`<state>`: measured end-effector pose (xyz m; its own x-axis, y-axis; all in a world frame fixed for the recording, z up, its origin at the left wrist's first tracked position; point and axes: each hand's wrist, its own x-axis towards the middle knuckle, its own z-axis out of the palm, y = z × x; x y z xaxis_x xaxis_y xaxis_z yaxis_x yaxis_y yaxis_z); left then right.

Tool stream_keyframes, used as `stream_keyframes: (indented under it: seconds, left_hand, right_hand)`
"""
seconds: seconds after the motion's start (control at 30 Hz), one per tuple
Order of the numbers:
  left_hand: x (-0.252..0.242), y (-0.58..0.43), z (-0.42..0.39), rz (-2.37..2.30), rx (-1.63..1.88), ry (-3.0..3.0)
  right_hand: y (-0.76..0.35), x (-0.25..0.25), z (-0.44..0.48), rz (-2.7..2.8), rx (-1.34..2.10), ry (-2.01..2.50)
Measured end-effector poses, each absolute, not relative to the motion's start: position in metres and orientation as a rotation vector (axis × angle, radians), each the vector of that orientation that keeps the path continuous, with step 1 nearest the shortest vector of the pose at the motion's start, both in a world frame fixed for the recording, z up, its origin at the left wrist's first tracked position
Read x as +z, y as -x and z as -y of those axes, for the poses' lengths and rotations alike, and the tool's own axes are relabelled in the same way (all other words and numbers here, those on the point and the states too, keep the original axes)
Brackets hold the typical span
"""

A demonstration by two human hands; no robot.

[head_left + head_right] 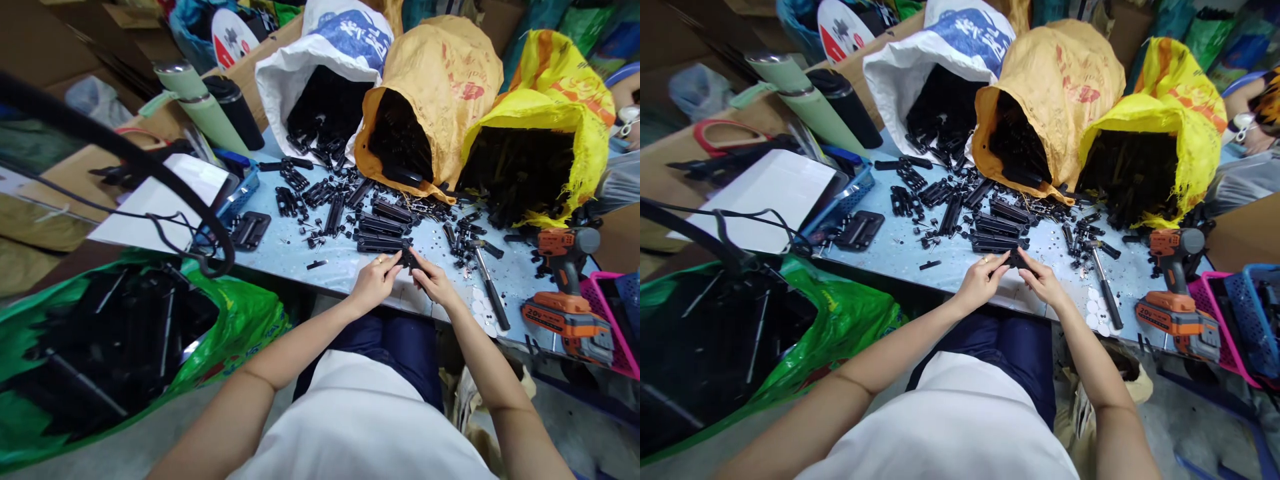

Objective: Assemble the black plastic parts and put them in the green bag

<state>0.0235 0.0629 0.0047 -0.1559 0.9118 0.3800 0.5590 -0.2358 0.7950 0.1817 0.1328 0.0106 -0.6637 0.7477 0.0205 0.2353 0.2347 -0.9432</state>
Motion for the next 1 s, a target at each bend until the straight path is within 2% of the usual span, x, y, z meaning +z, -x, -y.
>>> stream_keyframes:
  seconds: [0.17,0.37,0.53,0.63,0.7,0.83,0.93,1.0]
  left_hand:
    - [0.013,-0.043,-0.064,-1.738,1.704,-1.644]
    - [0.001,-0.042,-0.065,-1.632,1.642,-1.603]
    - [-0.023,-0.039,-0.052,-1.869,1.250,-1.348]
    - [-0.018,-0.033,-0.051,-1.878,0.952,-1.804]
    - [-0.008,-0.032,-0.058,-1.672,0.671,-2.161]
    - [0.009,-0.037,-0.077,-1.406,0.155,-2.429]
    - [0.017,-0.041,-0.079,-1.475,0.050,-2.451]
    - [0.020,-0.043,-0.077,-1.542,0.037,-2.431]
  right_hand:
    - [-0.168,0.004,-0.112,1.957,1.232,0.942]
    - [-0.167,-0.002,-0.101,2.127,1.096,0.970]
    - [-0.195,0.008,-0.169,2.440,0.782,1.245]
    - [-0.226,0.020,-0.239,2.189,0.342,1.601]
    - [-0.243,0.027,-0.281,2.051,0.168,1.777]
    - [-0.259,0.035,-0.335,1.734,0.179,2.103]
    - [-0.263,0.035,-0.355,1.507,0.297,2.190]
    - [-0.264,0.034,-0.364,1.474,0.356,2.097]
